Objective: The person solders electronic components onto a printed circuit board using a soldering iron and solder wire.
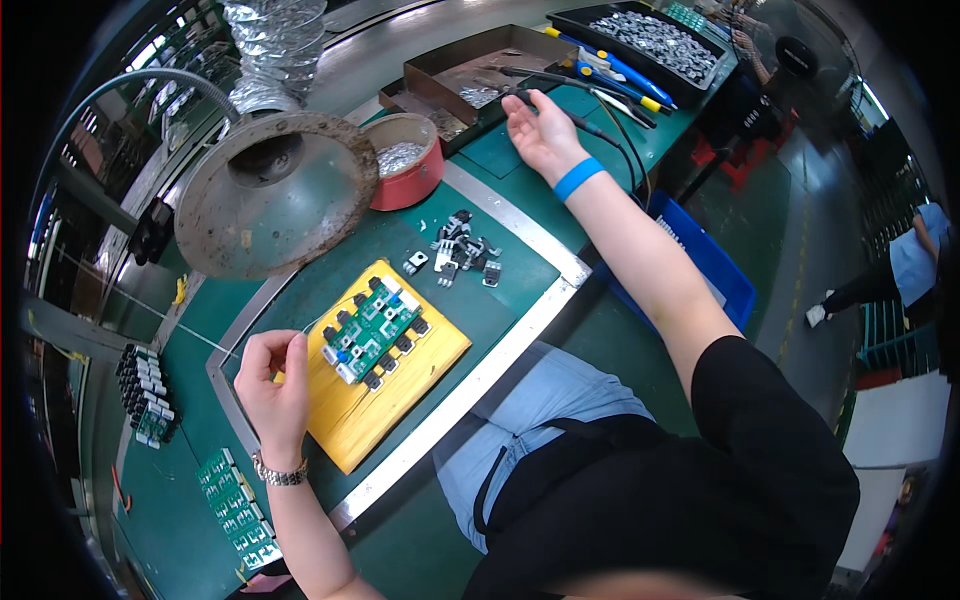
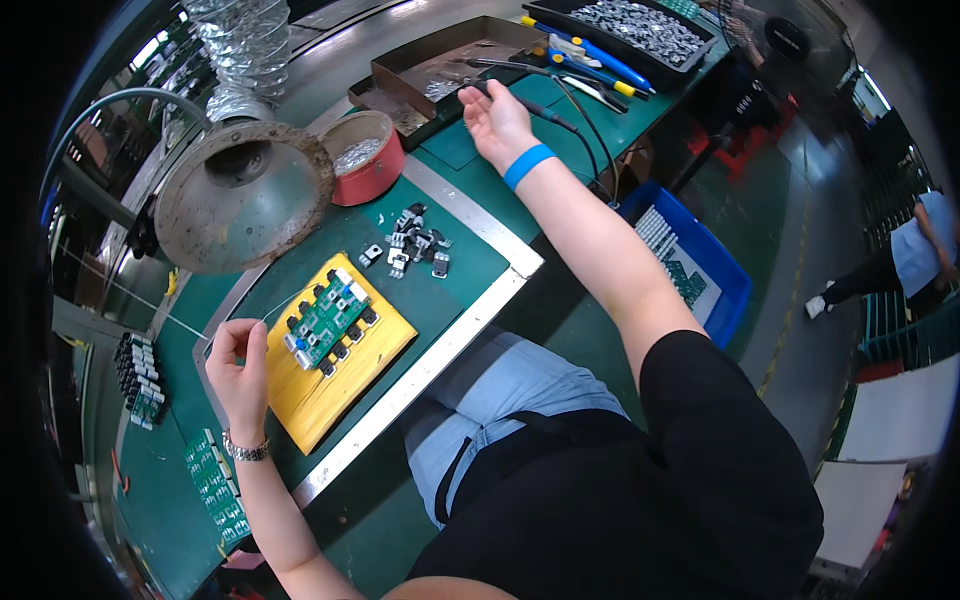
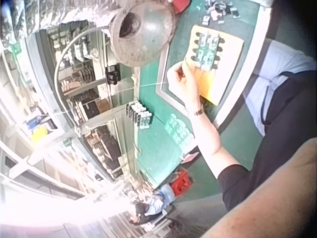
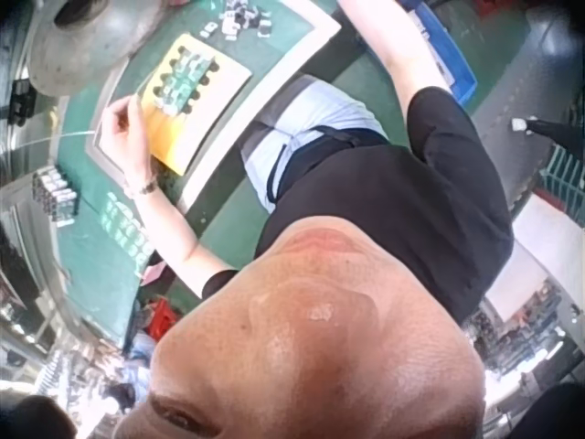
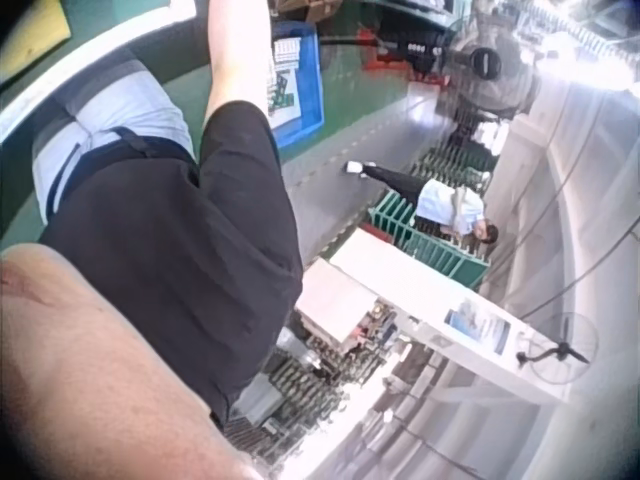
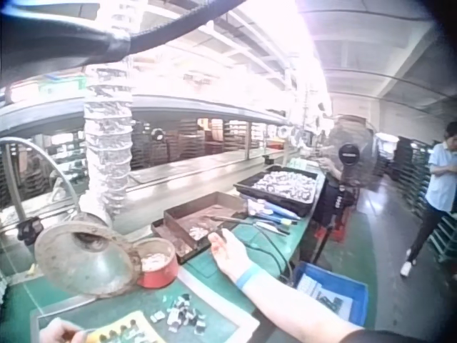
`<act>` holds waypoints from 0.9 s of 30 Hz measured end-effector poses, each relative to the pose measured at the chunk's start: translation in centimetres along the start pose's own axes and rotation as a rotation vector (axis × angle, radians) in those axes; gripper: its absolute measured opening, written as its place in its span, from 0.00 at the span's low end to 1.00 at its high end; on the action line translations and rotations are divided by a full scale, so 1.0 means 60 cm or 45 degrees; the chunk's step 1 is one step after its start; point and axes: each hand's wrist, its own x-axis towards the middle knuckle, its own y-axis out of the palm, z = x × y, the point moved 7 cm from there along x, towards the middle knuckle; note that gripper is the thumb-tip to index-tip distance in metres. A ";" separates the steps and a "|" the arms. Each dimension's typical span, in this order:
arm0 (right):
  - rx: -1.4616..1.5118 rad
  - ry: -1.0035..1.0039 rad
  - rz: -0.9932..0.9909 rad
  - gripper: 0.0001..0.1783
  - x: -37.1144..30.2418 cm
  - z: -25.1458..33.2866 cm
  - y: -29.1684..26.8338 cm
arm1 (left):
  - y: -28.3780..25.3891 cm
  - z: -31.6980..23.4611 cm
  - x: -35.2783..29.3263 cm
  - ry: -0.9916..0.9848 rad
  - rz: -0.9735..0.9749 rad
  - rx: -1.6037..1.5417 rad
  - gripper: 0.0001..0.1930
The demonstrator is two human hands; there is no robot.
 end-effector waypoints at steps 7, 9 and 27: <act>-0.106 -0.046 0.003 0.12 -0.006 0.007 0.001 | -0.002 -0.001 -0.002 -0.015 0.043 0.029 0.03; -0.115 -0.109 0.034 0.12 -0.008 0.012 0.016 | 0.002 0.005 -0.003 -0.018 0.046 -0.001 0.03; -0.828 0.213 0.695 0.19 -0.185 0.069 0.012 | -0.003 -0.008 -0.005 0.012 0.033 0.017 0.03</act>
